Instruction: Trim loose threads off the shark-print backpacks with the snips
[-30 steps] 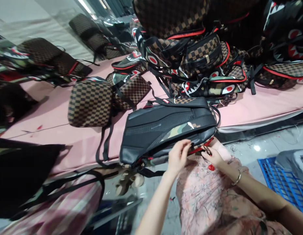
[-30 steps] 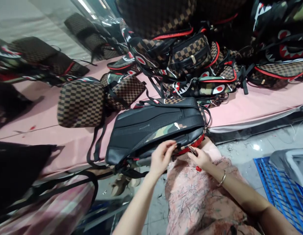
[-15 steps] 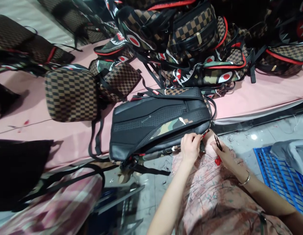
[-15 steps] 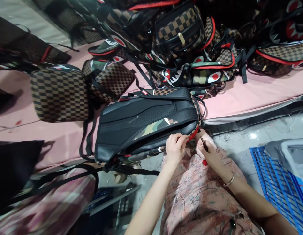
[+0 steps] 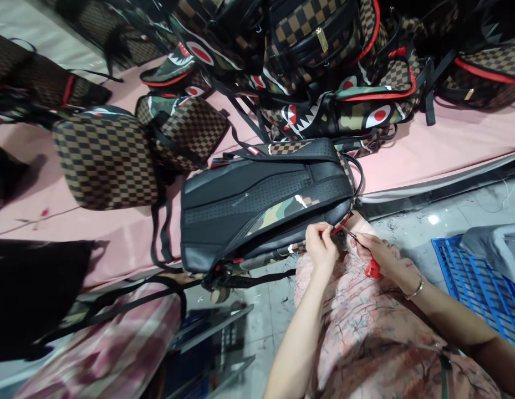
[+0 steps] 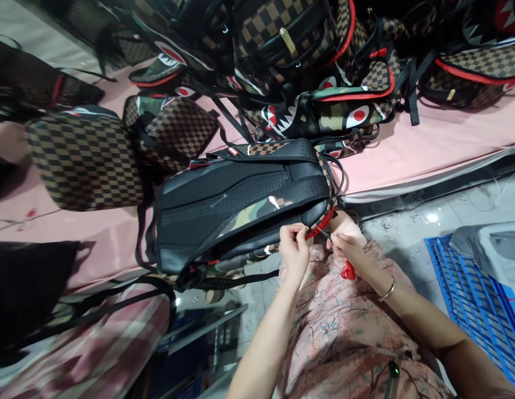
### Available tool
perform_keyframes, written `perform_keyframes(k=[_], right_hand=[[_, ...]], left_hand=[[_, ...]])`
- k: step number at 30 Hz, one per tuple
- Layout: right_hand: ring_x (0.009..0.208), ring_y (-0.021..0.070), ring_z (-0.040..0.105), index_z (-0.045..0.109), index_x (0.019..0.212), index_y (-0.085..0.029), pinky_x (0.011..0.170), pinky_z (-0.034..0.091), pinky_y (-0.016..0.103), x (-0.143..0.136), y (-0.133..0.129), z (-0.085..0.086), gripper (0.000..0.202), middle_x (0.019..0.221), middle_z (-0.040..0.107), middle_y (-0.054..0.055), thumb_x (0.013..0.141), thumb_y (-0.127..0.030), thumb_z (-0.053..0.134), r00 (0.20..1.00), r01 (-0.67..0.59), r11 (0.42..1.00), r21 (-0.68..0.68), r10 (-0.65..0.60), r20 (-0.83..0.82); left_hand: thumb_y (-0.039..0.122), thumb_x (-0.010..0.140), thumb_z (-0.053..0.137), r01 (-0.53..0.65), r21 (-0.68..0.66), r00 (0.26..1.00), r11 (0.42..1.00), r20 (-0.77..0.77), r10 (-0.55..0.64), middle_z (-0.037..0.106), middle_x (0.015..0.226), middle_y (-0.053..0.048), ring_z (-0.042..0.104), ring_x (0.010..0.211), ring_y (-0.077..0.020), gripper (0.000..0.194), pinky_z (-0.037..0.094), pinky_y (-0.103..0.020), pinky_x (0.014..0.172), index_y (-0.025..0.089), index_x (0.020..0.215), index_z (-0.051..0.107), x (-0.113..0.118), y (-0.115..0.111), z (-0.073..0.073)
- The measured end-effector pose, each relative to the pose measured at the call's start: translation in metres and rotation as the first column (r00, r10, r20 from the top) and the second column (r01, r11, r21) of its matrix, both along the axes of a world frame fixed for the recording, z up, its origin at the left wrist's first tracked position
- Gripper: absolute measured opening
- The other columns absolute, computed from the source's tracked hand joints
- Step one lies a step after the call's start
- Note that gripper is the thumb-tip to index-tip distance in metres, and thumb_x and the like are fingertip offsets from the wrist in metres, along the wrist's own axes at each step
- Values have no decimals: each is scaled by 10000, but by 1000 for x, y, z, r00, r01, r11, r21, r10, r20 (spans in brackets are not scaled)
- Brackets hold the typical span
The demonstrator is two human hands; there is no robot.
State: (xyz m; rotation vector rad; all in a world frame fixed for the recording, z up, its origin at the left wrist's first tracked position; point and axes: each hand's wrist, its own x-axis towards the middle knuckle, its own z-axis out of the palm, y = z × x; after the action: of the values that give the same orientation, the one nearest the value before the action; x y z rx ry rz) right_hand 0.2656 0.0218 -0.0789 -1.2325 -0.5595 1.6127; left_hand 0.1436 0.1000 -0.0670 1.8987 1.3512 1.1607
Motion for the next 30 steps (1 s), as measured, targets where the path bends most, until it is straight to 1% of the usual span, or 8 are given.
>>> perform_keyframes(k=[3,5,11,16,21,25,28,30], right_hand=[[358,49,152,498,689,-179,333,162,187,-1,6,-8,371,435,239,-97,776,-539,486,992,-41,999,-7,40,-117],[348,44,140,495,701,-176,322,150,177,-3,9,-10,369,427,226,-107,774,-537,492,980,-66,998,-16,61,-189],[341,35,152,484,729,-168,315,164,156,-5,13,-10,357,428,232,-114,790,-519,498,938,-104,993,-51,81,-337],[331,31,154,498,741,-156,308,174,149,-3,17,-17,352,418,258,-114,794,-504,507,906,-136,989,-58,100,-412],[324,32,149,505,738,-147,297,179,151,-2,20,-21,380,406,263,-115,785,-523,510,863,-182,982,-58,131,-488],[318,31,147,495,735,-153,294,191,150,-3,21,-25,390,400,259,-118,780,-541,510,837,-186,980,-64,124,-533],[313,36,150,484,750,-167,290,189,152,-5,20,-30,363,392,252,-121,788,-527,511,830,-176,982,-64,113,-546],[313,39,157,476,747,-172,292,188,152,-6,18,-31,344,391,247,-121,795,-511,513,832,-163,985,-58,106,-545]], left_hand=[[218,827,460,23,-79,994,997,106,-15,562,741,-16,569,710,-135,82,461,-269,678,184,753,471,-1,3,0],[231,818,479,37,-110,987,993,162,-19,552,737,-12,565,708,-129,90,466,-263,678,182,743,467,-2,4,0],[239,807,502,55,-148,963,987,268,-14,556,747,-12,565,720,-128,84,463,-270,691,180,755,474,-3,2,-3],[219,804,515,71,-146,952,987,304,-24,563,760,-15,566,742,-133,69,461,-282,712,176,758,488,-5,1,-8],[206,796,527,71,-134,949,988,314,-26,568,759,-10,564,746,-136,63,460,-289,720,178,747,499,-6,1,-8],[198,795,533,74,-133,945,988,326,-26,568,755,-9,562,742,-135,68,459,-291,721,177,739,499,-4,1,-8],[201,798,532,57,-129,938,990,346,-9,562,744,-6,558,728,-130,80,455,-283,710,177,733,492,-3,1,-6],[217,809,524,38,-122,931,992,366,9,563,748,-4,558,725,-128,78,454,-280,705,178,753,487,-4,0,-1]])
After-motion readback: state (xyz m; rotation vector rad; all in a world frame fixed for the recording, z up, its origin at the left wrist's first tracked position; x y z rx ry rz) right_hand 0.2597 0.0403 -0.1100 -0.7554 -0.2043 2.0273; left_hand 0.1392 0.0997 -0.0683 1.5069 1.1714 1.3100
